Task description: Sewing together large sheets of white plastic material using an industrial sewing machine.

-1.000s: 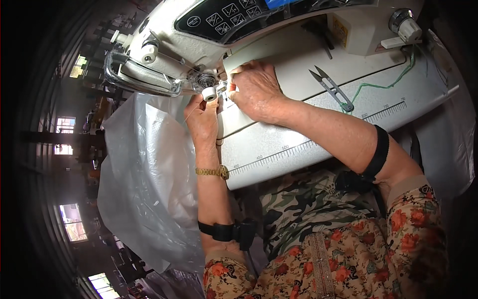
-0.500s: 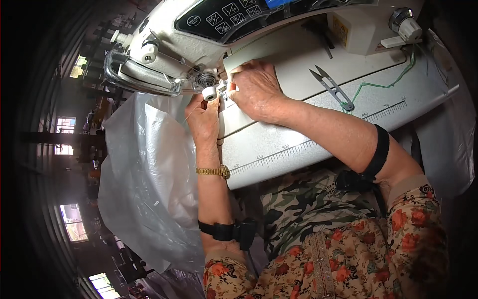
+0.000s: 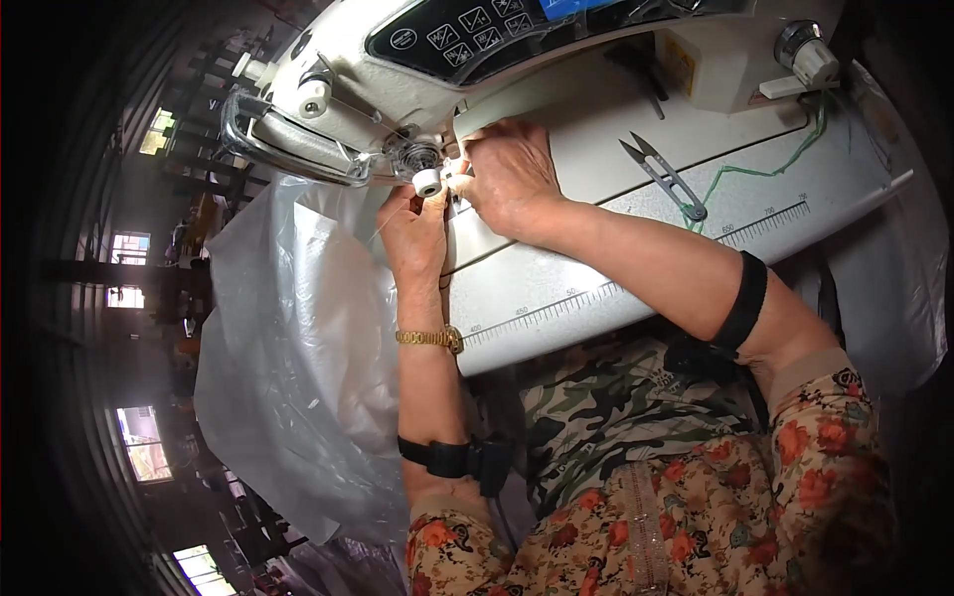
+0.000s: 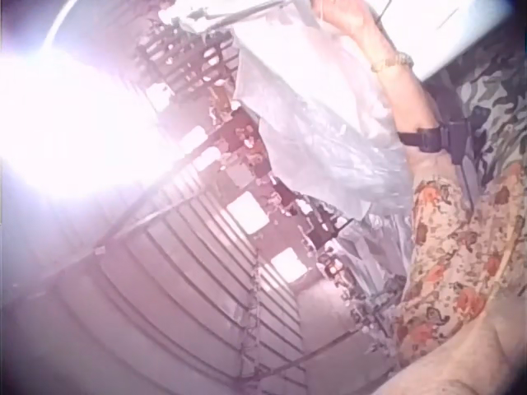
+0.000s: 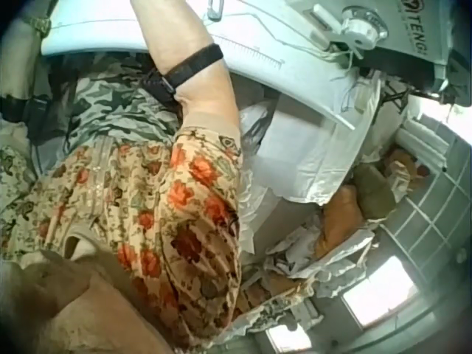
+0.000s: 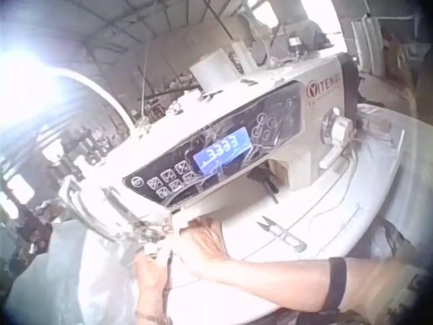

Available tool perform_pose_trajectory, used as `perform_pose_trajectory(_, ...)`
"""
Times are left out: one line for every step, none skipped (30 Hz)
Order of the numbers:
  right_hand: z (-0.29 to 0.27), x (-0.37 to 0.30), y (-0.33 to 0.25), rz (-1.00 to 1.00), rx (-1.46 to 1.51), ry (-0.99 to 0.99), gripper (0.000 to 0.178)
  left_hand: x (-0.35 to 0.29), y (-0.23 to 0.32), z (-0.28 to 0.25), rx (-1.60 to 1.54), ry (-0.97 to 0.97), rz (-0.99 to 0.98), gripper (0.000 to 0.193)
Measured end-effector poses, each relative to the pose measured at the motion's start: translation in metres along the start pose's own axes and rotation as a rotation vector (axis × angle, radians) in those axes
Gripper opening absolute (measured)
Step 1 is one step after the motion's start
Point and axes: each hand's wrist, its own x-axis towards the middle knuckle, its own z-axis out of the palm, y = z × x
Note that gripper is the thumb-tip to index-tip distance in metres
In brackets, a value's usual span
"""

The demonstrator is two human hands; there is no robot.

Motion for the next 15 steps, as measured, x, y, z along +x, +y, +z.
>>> perform_pose_trajectory(0.001, 0.001, -0.003, 0.033, -0.007, -0.005, 0.021, 0.0, -0.001, 0.0, -0.024, -0.003, -0.007, 0.014)
perform_pose_trajectory(0.001, 0.002, -0.005, 0.065, -0.014, -0.01, 0.022, -0.001, -0.002, 0.0, -0.048, -0.006, -0.014, 0.016)
perform_pose_trajectory(0.004, 0.003, -0.004, 0.064, -0.018, -0.008, 0.022, -0.001, -0.001, 0.001, -0.051, -0.006, -0.012, 0.016)
perform_pose_trajectory(0.006, 0.004, -0.003, 0.062, 0.004, 0.069, 0.022, 0.0, 0.001, 0.001, -0.037, -0.006, 0.003, 0.014)
perform_pose_trajectory(0.008, 0.004, -0.003, 0.059, 0.026, 0.147, 0.023, 0.0, 0.003, 0.001, -0.023, -0.006, 0.017, 0.014)
perform_pose_trajectory(0.007, 0.003, -0.005, 0.052, 0.026, 0.146, 0.023, 0.0, 0.0, -0.002, -0.023, 0.001, 0.019, 0.014)
perform_pose_trajectory(0.004, 0.001, -0.005, 0.03, 0.017, 0.097, 0.024, 0.001, -0.005, -0.004, -0.047, 0.003, 0.002, 0.014)
perform_pose_trajectory(0.001, -0.001, -0.006, 0.006, 0.008, 0.047, 0.026, 0.001, -0.009, -0.009, -0.071, 0.007, -0.016, 0.014)
perform_pose_trajectory(-0.002, -0.001, -0.002, 0.01, -0.021, -0.038, 0.025, 0.0, -0.006, -0.008, 0.001, 0.005, -0.003, 0.012)
perform_pose_trajectory(-0.005, -0.003, 0.001, 0.006, -0.022, -0.035, 0.025, -0.002, -0.003, -0.008, 0.0, 0.007, 0.001, 0.012)
perform_pose_trajectory(-0.007, -0.005, 0.002, 0.003, 0.012, -0.087, 0.024, -0.004, 0.001, -0.008, 0.029, 0.028, -0.033, 0.01)
perform_pose_trajectory(-0.01, -0.006, 0.002, -0.001, 0.042, -0.139, 0.023, -0.004, 0.004, -0.009, 0.055, 0.05, -0.067, 0.01)
perform_pose_trajectory(-0.015, -0.008, 0.001, -0.041, 0.061, -0.142, 0.022, -0.003, 0.007, -0.011, -0.012, 0.043, -0.079, 0.012)
perform_pose_trajectory(-0.016, -0.012, 0.002, -0.047, 0.059, -0.14, 0.022, -0.004, 0.01, -0.012, -0.014, 0.048, -0.074, 0.012)
perform_pose_trajectory(-0.015, -0.016, 0.005, -0.093, 0.111, -0.101, 0.023, -0.007, 0.016, -0.012, -0.058, 0.056, -0.082, 0.012)
